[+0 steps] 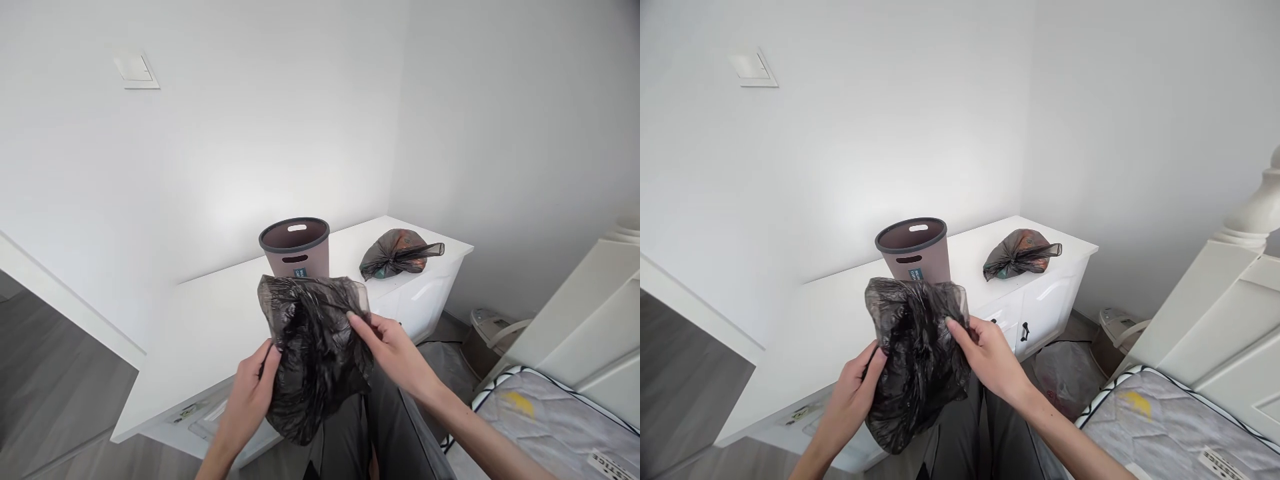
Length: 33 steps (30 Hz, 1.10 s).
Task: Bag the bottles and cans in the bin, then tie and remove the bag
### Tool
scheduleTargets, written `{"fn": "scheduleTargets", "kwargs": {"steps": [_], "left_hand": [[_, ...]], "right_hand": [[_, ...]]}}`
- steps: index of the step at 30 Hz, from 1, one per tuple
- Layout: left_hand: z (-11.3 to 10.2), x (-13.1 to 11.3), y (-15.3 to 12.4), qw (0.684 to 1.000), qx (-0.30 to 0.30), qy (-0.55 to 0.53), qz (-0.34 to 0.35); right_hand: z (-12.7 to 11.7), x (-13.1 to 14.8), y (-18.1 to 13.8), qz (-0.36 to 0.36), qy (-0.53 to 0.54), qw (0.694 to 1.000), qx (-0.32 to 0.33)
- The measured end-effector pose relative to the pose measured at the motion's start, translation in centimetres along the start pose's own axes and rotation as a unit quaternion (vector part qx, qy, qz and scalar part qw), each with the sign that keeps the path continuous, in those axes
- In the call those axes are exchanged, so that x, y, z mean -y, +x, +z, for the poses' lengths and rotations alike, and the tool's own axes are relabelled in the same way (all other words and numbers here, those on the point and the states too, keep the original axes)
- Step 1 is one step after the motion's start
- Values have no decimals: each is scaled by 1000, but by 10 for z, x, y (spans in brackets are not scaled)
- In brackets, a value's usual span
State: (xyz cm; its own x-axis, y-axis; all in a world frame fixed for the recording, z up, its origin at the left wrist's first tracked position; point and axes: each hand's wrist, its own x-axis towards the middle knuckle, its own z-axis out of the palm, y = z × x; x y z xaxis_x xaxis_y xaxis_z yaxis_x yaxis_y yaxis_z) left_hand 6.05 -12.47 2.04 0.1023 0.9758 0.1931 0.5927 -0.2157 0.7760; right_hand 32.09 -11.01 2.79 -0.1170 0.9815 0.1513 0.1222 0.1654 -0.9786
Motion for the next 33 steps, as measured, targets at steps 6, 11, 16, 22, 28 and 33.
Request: {"fn": "scheduleTargets", "kwargs": {"steps": [6, 11, 16, 22, 28, 33], "left_hand": [[-31, 7, 0, 985, -170, 25, -19], [-17, -41, -15, 968, -207, 85, 111], [-4, -33, -1, 937, -58, 272, 212], [-11, -50, 6, 925, -147, 265, 228], [10, -97, -11, 954, -21, 193, 230], [15, -79, -9, 948, 6, 216, 236]], "right_hand": [[-13, -1, -4, -23, 2, 999, -43], [-5, 13, -11, -27, -40, 999, -16], [-7, 42, -21, -32, -64, 997, -7], [-20, 49, -32, 7, -66, 996, -51], [-15, 43, -39, 37, -67, 997, 31], [-13, 45, -38, 23, -76, 996, 29]]}}
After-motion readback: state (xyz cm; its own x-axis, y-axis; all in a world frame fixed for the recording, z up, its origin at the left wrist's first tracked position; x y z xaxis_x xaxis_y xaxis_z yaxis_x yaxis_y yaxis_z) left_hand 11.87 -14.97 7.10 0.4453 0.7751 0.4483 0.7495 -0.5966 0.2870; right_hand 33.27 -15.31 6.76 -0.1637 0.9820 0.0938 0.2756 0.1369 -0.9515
